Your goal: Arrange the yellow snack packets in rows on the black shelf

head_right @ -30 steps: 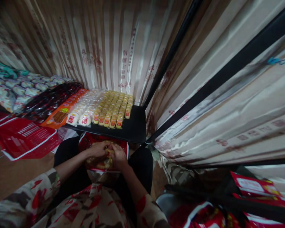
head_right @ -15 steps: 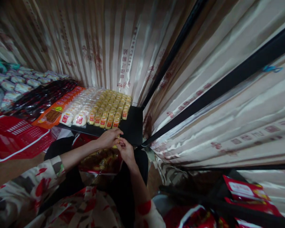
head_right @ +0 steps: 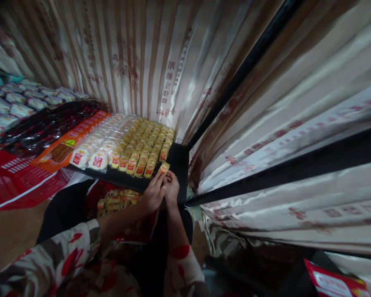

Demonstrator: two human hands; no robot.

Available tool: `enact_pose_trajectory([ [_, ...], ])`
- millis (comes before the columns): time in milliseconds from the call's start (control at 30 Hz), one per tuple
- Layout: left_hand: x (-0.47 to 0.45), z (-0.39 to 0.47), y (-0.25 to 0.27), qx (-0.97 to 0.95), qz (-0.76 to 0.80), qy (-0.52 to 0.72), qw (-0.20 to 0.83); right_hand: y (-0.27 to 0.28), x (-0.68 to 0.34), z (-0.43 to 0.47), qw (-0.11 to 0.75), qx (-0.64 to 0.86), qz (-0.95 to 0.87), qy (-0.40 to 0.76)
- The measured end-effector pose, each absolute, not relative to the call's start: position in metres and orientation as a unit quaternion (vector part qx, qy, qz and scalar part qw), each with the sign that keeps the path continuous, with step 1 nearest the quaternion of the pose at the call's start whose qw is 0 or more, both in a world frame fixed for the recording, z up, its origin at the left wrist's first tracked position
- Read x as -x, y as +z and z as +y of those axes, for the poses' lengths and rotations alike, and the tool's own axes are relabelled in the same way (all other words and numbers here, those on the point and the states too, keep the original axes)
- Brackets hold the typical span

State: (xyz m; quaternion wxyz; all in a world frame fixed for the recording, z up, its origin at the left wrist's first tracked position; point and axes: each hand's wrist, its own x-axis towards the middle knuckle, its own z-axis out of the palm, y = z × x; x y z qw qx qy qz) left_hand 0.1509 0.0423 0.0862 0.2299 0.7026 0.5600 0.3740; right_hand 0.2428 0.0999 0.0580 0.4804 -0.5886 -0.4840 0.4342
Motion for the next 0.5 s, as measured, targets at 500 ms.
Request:
enact_pose_trajectory([
  [500,-0.176,0.098,0.064,-0.583,0.608,0.413,0.346,0.047,-0.239,0.154,0.462,0.583,-0.555,0.372],
])
